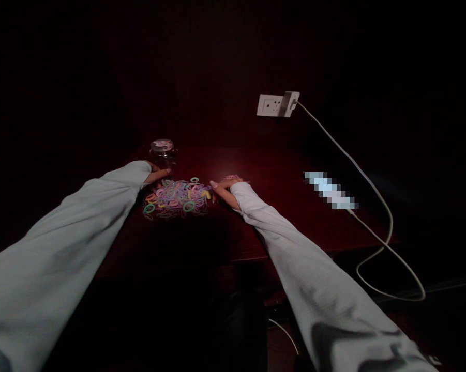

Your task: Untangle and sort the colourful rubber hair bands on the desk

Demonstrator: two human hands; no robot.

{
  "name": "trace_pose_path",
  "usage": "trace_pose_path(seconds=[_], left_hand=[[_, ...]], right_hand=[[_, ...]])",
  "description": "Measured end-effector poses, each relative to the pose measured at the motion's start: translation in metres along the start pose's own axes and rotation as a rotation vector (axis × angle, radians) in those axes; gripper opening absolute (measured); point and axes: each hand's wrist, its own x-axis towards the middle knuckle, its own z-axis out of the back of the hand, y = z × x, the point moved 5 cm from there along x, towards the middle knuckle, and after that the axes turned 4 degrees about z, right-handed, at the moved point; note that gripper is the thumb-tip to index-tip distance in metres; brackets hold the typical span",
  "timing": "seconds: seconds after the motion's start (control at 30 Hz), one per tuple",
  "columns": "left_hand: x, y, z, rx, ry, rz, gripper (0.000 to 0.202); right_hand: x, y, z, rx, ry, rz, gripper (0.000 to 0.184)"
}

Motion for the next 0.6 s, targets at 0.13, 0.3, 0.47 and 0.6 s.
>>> trace_pose_path(seconds=[0.13, 0.3, 0.47, 0.6], left_hand=[[0.006, -0.001, -0.002, -0.103, 0.032, 0.088, 0.057], [0.007, -0.006, -0.004, -0.151, 0.046, 0.083, 0.049], [0.001, -0.018, -0.002, -0.213, 0.070, 0.026, 0.048], [-0.004, -0.028, -0.002, -0.238, 0.094, -0.016, 0.047]], right_hand=[[-0.002, 0.003, 0.001, -0.012, 0.003, -0.003, 0.070], [0.000, -0.003, -0.001, 0.006, 0.000, -0.006, 0.071], [0.009, -0.012, -0.008, -0.004, 0.035, 0.005, 0.073], [0.009, -0.010, -0.007, -0.009, 0.038, 0.003, 0.071]])
